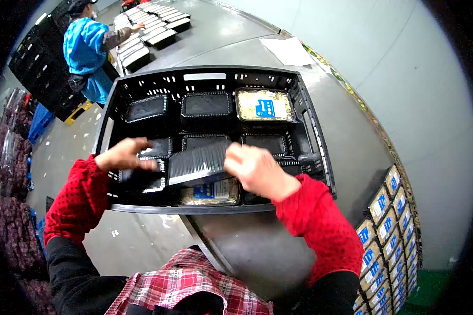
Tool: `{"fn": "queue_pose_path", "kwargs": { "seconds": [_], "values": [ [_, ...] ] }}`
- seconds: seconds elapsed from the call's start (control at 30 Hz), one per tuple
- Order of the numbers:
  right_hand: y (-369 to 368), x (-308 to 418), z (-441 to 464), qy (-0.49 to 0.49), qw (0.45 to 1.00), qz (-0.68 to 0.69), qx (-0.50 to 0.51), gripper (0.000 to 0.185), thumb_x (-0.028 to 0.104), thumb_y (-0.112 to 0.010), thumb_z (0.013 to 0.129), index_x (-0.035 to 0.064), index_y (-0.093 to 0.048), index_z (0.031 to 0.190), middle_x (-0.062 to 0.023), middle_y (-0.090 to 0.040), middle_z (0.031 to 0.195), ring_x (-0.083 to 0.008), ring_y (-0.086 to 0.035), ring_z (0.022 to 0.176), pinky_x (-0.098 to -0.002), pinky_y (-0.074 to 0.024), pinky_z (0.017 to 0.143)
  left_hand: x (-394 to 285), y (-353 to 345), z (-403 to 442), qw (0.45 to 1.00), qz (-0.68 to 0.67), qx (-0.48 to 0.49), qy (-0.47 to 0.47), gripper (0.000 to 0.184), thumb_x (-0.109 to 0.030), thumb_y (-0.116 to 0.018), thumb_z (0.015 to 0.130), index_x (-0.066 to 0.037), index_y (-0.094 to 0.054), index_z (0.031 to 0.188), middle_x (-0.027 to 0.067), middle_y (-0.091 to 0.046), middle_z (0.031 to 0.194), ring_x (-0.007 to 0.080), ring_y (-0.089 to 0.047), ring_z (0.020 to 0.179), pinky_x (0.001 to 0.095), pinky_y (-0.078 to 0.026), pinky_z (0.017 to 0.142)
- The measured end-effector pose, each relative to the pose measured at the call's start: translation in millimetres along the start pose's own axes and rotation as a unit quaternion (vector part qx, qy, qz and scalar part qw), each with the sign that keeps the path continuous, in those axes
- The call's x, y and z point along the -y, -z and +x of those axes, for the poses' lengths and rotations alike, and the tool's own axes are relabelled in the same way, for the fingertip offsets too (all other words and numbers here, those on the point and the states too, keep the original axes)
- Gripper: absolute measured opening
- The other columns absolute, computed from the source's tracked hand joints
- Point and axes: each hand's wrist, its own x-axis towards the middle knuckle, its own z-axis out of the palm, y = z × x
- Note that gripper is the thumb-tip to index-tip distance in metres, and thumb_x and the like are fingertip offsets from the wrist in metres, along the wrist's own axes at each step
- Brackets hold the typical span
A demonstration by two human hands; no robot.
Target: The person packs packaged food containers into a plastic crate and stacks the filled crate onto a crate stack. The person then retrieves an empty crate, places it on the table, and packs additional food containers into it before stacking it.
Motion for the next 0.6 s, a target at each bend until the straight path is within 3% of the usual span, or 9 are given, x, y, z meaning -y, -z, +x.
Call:
{"fn": "queue_pose_path", "kwargs": {
  "seconds": [0.03,0.1,0.17,0.23,0.3,0.33,0.37,0.47,0.6],
  "values": [
    [10.2,10.6,-7.0,0.028,0.999,0.022,0.029,0.011,0.010,-0.065,0.078,0.0078,-0.054,0.075,-0.0064,-0.053,0.081,-0.0247,-0.059,0.072,-0.0379,-0.0485,0.061,-6.4,4.8,4.1,0.990,-0.125,-0.066,-0.006,0.078,-0.051,-0.074,0.077,0.001,-0.051,0.131,0.0223,-0.059,0.125,0.0326,-0.058,0.115,0.0383,-0.044,0.101],
    [18.3,7.0,-26.9,0.011,0.985,0.099,0.144,0.017,0.021,-0.067,0.081,0.0085,-0.060,0.071,-0.0066,-0.056,0.077,-0.0260,-0.059,0.068,-0.0396,-0.0481,0.059,-42.5,4.3,11.2,0.980,-0.112,-0.116,-0.119,0.077,-0.047,-0.073,0.079,0.002,-0.048,0.133,0.0221,-0.056,0.128,0.0319,-0.055,0.119,0.0378,-0.042,0.103],
    [27.9,3.8,-23.7,-0.179,0.906,0.183,0.336,0.033,0.039,-0.066,0.085,0.0079,-0.071,0.075,-0.0143,-0.064,0.065,-0.0320,-0.062,0.061,-0.0405,-0.0497,0.060,-68.6,-17.6,27.1,0.988,-0.005,-0.001,-0.155,0.089,-0.052,-0.077,0.073,0.003,-0.044,0.135,0.0239,-0.051,0.132,0.0361,-0.051,0.123,0.0406,-0.043,0.103],
    [20.5,3.8,-21.8,-0.303,0.861,0.252,0.322,0.035,0.041,-0.068,0.083,0.0074,-0.071,0.077,-0.0152,-0.064,0.066,-0.0331,-0.064,0.062,-0.0399,-0.0504,0.062,-72.1,-59.6,39.1,0.982,0.051,0.046,-0.177,0.103,-0.058,-0.079,0.066,0.002,-0.038,0.139,0.0244,-0.050,0.132,0.0388,-0.052,0.120,0.0423,-0.044,0.101],
    [2.9,-20.8,-37.3,-0.241,0.963,0.082,0.091,0.036,0.043,-0.067,0.082,0.0072,-0.070,0.086,-0.0148,-0.068,0.078,-0.0317,-0.068,0.074,-0.0430,-0.0536,0.068,-92.5,-55.4,28.2,0.981,0.097,0.080,-0.147,0.112,-0.062,-0.080,0.061,0.002,-0.034,0.141,0.0248,-0.050,0.131,0.0396,-0.053,0.118,0.0432,-0.044,0.100],
    [11.9,-18.5,-49.8,-0.253,0.960,-0.046,0.112,0.037,0.044,-0.065,0.082,0.0077,-0.069,0.088,-0.0144,-0.069,0.084,-0.0323,-0.068,0.079,-0.0451,-0.0548,0.070,-107.0,-51.4,29.6,0.972,0.139,0.062,-0.179,0.112,-0.064,-0.079,0.061,0.003,-0.036,0.139,0.0255,-0.052,0.127,0.0403,-0.055,0.115,0.0432,-0.045,0.098],
    [3.2,-12.9,-57.6,-0.310,0.916,-0.039,0.253,0.039,0.046,-0.064,0.081,0.0072,-0.069,0.088,-0.0152,-0.069,0.082,-0.0344,-0.068,0.079,-0.0465,-0.0550,0.069,-108.8,-53.2,25.2,0.962,0.168,0.041,-0.214,0.113,-0.066,-0.077,0.060,0.005,-0.037,0.138,0.0262,-0.055,0.123,0.0411,-0.056,0.113,0.0431,-0.047,0.097],
    [-18.5,0.3,-47.5,-0.294,0.939,-0.053,0.170,0.039,0.043,-0.064,0.079,0.0046,-0.069,0.078,-0.0173,-0.067,0.075,-0.0346,-0.067,0.073,-0.0479,-0.0535,0.061,-68.3,-64.1,29.1,0.967,0.117,0.032,-0.224,0.113,-0.060,-0.083,0.056,0.004,-0.039,0.138,0.0286,-0.054,0.127,0.0413,-0.056,0.115,0.0439,-0.046,0.097],
    [6.0,39.2,-70.0,-0.171,0.944,-0.133,-0.250,0.029,0.030,-0.072,0.079,0.0064,-0.066,0.094,-0.0072,-0.066,0.091,-0.0233,-0.065,0.083,-0.0344,-0.0522,0.071,-58.5,-40.1,12.7,0.962,0.057,-0.123,-0.236,0.069,-0.037,-0.072,0.080,0.006,-0.048,0.129,0.0256,-0.056,0.121,0.0404,-0.057,0.110,0.0432,-0.045,0.097]
  ]
}}
